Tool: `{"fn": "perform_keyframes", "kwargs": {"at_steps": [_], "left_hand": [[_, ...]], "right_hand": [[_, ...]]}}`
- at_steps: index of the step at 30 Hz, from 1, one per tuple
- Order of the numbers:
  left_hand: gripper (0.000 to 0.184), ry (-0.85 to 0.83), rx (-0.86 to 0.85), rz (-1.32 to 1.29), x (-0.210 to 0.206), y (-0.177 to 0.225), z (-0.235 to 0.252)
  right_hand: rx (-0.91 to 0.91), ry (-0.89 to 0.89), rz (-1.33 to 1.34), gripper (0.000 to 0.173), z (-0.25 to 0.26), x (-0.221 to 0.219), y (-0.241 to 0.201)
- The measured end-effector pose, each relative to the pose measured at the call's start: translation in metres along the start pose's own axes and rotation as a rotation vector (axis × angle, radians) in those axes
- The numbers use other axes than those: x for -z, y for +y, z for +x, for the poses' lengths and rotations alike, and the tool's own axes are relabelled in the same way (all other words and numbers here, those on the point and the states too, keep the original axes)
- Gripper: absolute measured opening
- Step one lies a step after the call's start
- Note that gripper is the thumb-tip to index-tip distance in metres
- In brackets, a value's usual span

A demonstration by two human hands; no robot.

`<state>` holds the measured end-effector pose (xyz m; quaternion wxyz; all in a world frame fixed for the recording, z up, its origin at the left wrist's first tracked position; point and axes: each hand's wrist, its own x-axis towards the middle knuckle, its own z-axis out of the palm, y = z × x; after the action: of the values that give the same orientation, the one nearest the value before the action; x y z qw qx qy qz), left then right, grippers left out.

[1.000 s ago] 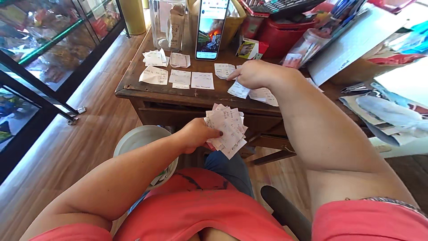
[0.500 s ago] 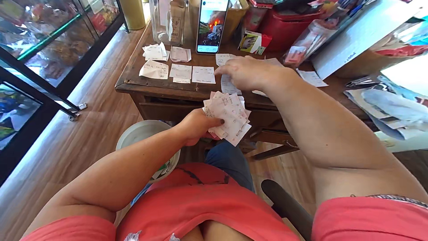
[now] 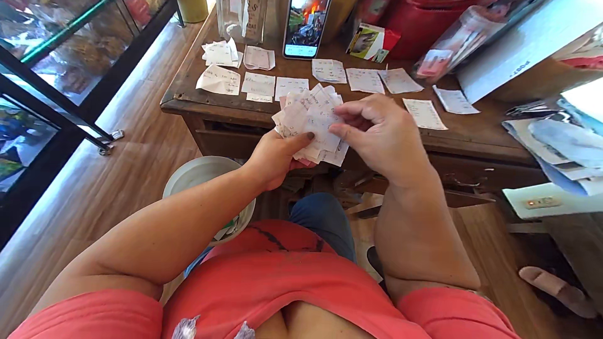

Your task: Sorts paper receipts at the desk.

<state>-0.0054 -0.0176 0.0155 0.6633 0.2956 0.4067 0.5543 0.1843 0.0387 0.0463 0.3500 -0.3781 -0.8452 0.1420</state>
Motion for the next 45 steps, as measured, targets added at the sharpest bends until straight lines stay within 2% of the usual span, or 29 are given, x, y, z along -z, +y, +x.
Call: {"fn": "perform_keyframes", "kwargs": {"at_steps": [4, 9, 14, 21, 30, 45], "left_hand": [[0.021, -0.016, 0.002, -0.020, 0.002, -0.002, -0.001], [0.021, -0.029, 0.015, -0.031, 0.005, -0.004, 0.001], [0.024, -0.025, 0.034, -0.069, 0.005, -0.001, 0.000], [0.037, -0.035, 0.070, -0.115, 0.006, -0.002, 0.001], [0.031, 0.044, 0.064, -0.074, 0.001, -0.003, -0.002], [0.031, 0.056, 0.056, 0.003, 0.001, -0.003, -0.006]], "right_hand": [[-0.046, -0.037, -0.027, 0.041, -0.004, -0.007, 0.001], [-0.125, -0.011, 0.052, 0.027, -0.004, -0.012, 0.003], [-0.177, -0.077, 0.099, 0.047, -0.006, -0.010, 0.007], [-0.205, 0.000, 0.161, 0.035, -0.007, -0.013, 0.005], [-0.246, 0.051, 0.232, 0.019, -0.006, -0.011, 0.008], [-0.273, 0.105, 0.331, 0.022, -0.006, -0.005, 0.012]]}}
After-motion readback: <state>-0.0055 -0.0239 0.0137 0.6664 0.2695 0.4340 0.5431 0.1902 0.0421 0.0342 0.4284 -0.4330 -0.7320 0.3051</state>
